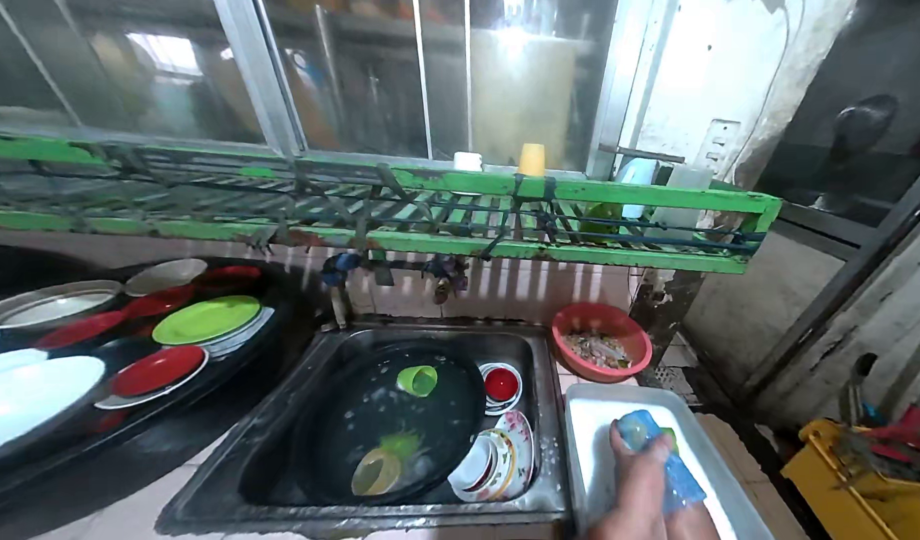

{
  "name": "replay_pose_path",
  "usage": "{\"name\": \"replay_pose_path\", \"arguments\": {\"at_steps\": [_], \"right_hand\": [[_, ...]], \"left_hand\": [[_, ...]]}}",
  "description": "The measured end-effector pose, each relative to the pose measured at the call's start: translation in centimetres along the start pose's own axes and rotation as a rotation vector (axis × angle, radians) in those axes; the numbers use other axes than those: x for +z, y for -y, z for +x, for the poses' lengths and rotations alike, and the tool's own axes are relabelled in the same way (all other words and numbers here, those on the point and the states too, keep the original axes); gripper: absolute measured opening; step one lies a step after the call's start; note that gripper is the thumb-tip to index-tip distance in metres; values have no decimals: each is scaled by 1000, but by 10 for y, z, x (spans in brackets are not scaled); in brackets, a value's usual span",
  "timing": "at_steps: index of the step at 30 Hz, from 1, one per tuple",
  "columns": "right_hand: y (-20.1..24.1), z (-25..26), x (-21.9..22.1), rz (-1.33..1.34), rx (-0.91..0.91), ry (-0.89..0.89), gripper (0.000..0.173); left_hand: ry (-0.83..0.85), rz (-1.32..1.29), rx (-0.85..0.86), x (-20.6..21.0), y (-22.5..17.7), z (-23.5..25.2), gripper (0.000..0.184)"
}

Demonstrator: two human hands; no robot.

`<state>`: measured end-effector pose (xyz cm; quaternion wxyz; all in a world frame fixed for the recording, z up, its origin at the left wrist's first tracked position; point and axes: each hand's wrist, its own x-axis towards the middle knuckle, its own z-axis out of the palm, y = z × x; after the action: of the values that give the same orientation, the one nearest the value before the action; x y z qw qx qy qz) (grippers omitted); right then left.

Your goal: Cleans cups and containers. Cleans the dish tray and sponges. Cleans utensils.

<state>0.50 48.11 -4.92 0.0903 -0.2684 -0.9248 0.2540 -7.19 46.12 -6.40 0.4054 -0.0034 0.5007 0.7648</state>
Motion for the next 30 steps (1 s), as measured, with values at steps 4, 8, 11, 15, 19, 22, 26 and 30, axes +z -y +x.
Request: {"name": "replay_pose_path", "arguments": {"at_steps": [4,8,11,15,19,22,26,30], "right_hand": [[-12,6,18,602,338,-132,26],[-22,-5,-5,943,421,-8,48],[-34,-22,-24,956,430,-177,49],[-25,-12,-35,616,113,-354,59],[-22,31,-36,374,207,-228,54],[-20,37,-31,464,319,-210,46],[-12,5,3,180,-123,-393,57],[-15,20,-16,486,218,-365,53]], "left_hand": [[60,-15,-45,-17,-7,22,73],[8,32,37,-40,-30,49,77],[24,143,124,-52,-48,54,74],[176,722,287,-37,-37,33,89],[329,1413,410,-8,-26,-9,81],[328,1544,445,-12,-29,-8,79],[309,1363,413,-26,-36,6,64],[389,1387,539,-20,-33,-5,75]]}}
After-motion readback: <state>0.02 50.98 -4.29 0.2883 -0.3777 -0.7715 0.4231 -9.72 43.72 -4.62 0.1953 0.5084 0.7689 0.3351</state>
